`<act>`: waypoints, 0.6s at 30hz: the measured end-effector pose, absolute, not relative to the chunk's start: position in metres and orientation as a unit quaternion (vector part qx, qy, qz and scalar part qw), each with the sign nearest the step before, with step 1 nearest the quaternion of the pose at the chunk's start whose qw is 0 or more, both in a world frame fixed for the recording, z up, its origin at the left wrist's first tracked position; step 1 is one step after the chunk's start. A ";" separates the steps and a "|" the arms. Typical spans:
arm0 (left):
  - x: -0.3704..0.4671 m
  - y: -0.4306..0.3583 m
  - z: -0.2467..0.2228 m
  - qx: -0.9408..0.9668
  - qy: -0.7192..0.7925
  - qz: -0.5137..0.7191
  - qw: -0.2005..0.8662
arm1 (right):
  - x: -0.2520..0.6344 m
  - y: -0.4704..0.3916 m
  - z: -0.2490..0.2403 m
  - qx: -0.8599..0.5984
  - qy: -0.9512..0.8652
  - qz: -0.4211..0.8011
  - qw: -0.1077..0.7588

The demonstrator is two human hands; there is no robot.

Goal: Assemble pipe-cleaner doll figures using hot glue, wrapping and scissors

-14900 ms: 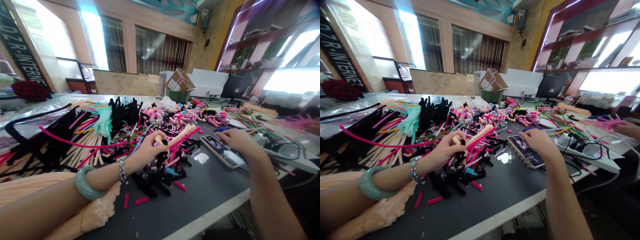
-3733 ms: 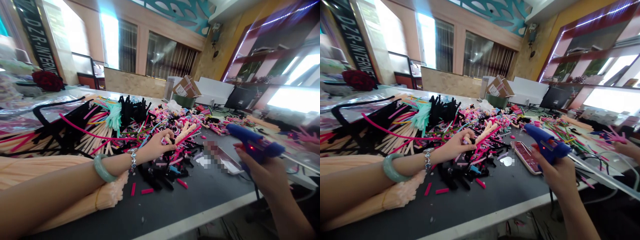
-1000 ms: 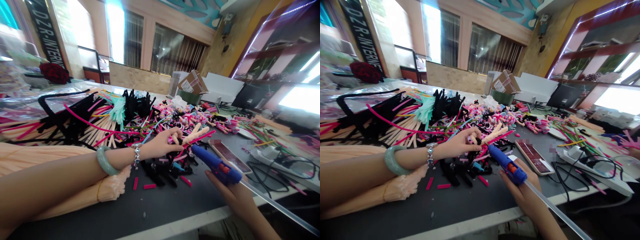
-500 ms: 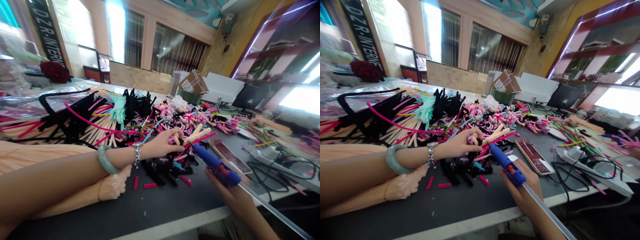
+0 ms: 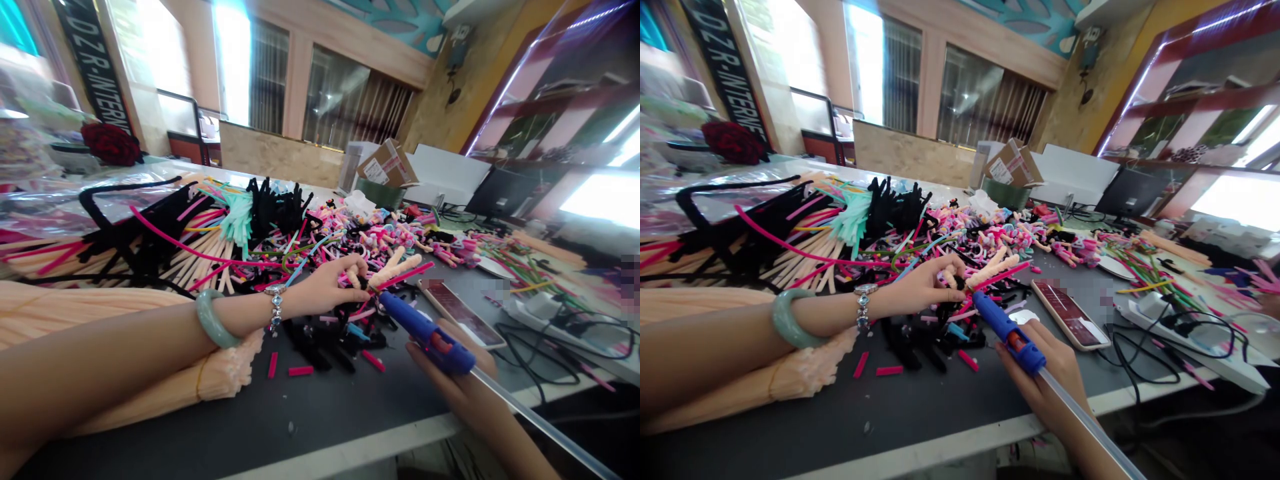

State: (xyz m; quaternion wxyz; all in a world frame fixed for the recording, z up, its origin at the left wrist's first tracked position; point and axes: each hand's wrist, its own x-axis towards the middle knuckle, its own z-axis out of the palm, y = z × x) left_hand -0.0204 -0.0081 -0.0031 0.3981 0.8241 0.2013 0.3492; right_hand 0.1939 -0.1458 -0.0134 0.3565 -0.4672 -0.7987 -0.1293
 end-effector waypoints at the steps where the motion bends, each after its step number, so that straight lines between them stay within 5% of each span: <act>1: -0.020 -0.008 -0.003 0.824 0.201 0.350 0.397 | 0.194 -0.146 -0.014 -0.470 -0.797 -0.126 0.357; 8: -0.020 -0.008 -0.004 0.830 0.202 0.348 0.386 | 0.195 -0.143 -0.021 -0.490 -0.760 -0.100 0.414; 18: -0.021 -0.008 -0.002 0.831 0.184 0.343 0.398 | 0.209 -0.144 -0.026 -0.534 -0.741 -0.118 0.390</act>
